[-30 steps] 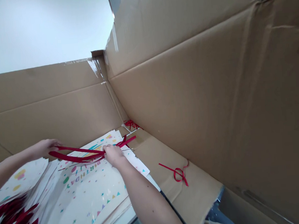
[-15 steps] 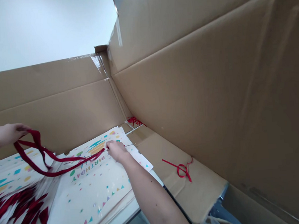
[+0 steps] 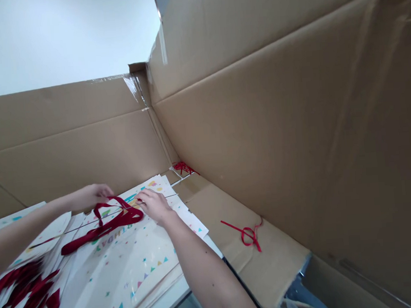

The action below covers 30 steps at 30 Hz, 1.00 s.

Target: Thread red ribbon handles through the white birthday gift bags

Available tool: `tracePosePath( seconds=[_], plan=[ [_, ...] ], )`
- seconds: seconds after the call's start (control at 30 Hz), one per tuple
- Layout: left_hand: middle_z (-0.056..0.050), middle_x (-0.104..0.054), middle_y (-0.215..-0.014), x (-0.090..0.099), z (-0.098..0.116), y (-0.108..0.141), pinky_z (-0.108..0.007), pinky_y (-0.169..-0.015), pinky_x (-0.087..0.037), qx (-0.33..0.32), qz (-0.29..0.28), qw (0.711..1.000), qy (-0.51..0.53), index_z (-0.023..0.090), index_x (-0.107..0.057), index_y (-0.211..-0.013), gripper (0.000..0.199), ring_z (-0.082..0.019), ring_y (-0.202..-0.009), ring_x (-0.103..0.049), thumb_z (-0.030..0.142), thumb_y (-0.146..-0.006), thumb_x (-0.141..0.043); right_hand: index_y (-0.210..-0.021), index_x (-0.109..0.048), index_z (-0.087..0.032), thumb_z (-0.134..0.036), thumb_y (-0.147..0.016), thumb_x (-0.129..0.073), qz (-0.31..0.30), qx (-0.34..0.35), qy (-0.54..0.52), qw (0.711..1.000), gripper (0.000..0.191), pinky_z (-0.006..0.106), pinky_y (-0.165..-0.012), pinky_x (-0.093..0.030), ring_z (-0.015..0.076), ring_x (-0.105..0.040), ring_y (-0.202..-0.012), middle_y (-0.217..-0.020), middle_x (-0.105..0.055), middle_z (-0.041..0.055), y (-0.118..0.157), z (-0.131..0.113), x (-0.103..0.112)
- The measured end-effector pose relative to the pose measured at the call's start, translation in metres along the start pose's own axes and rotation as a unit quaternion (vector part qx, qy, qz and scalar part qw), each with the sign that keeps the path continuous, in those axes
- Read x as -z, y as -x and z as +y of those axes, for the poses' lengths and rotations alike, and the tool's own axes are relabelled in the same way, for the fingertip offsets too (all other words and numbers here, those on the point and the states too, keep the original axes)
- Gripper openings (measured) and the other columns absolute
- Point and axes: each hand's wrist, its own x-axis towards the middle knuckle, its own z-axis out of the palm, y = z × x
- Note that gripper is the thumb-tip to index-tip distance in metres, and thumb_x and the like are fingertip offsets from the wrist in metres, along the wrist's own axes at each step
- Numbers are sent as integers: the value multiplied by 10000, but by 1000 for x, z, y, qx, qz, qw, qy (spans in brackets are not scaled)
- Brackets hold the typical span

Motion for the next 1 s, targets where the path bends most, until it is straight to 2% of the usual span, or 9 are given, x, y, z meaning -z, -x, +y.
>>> tracePosePath(
  seconds=[0.07,0.2,0.3,0.4,0.47,0.67,0.83,0.9,1.0],
  plan=[
    [-61,-754,-1009,-16,11,-2,-315,-841,-532,-35,-91,995,-2,199,-701,-1038,482,-258,-939,-673,529,-687,-687,-1094,-711,-224,-301,-1017,-532,5,14,-9,1000,210,240,-907,-474,151,-648,-1047,-1125,-718,51,0,0,-2],
    [-74,-650,-1332,-36,41,1,-318,-1006,-485,-104,-170,974,108,242,-581,-1308,610,-267,-1221,-590,567,-798,-659,-1145,-707,-236,-277,-1018,-520,-14,22,-18,999,229,239,-945,-480,144,-652,-1064,-1179,-712,48,-1,-5,-2],
    [-75,-678,-1234,-47,60,3,-316,-959,-498,-130,-198,957,169,220,-602,-1241,551,-268,-1160,-609,599,-841,-624,-1184,-699,-253,-265,-1021,-503,-44,-3,-6,999,255,248,-967,-480,146,-647,-1097,-1240,-695,42,-1,-12,4],
    [-62,-690,-985,-54,67,3,-300,-806,-507,-105,-178,962,176,182,-639,-1044,522,-246,-950,-633,650,-813,-632,-1225,-683,-266,-224,-1010,-496,-80,-28,8,996,288,255,-987,-472,148,-632,-1140,-1275,-678,30,-1,-19,12],
    [-43,-661,-894,-54,67,2,-286,-752,-492,-88,-172,964,184,179,-636,-989,519,-224,-871,-616,657,-789,-654,-1239,-672,-273,-200,-1002,-494,-92,-36,10,995,305,260,-997,-466,146,-624,-1151,-1292,-669,25,-2,-21,15],
    [-14,-626,-807,-47,68,3,-268,-726,-470,-73,-163,962,208,175,-673,-914,503,-179,-784,-570,654,-757,-690,-1206,-672,-255,-223,-1023,-478,-93,-11,-3,996,268,259,-987,-464,143,-593,-1178,-1267,-670,39,-3,-26,16],
    [-10,-659,-780,-48,62,-3,-263,-679,-457,-63,-145,968,195,173,-681,-855,494,-169,-733,-574,653,-740,-687,-1272,-640,-275,-241,-1003,-505,-83,-15,20,996,303,244,-936,-482,145,-609,-1160,-1367,-613,18,-3,-27,16],
    [-25,-695,-799,-44,61,-7,-278,-702,-473,-59,-104,976,181,171,-684,-858,504,-195,-762,-609,652,-706,-691,-1310,-617,-283,-287,-1009,-506,-68,-22,35,997,321,248,-914,-490,145,-616,-1138,-1433,-555,27,-3,-25,15],
    [-55,-738,-877,-26,73,-8,-316,-779,-498,-49,55,983,168,168,-690,-903,492,-239,-854,-644,625,-724,-664,-1305,-614,-276,-352,-1028,-487,-61,-33,56,996,314,255,-893,-492,153,-619,-1117,-1390,-569,42,-3,-23,13]
  ],
)
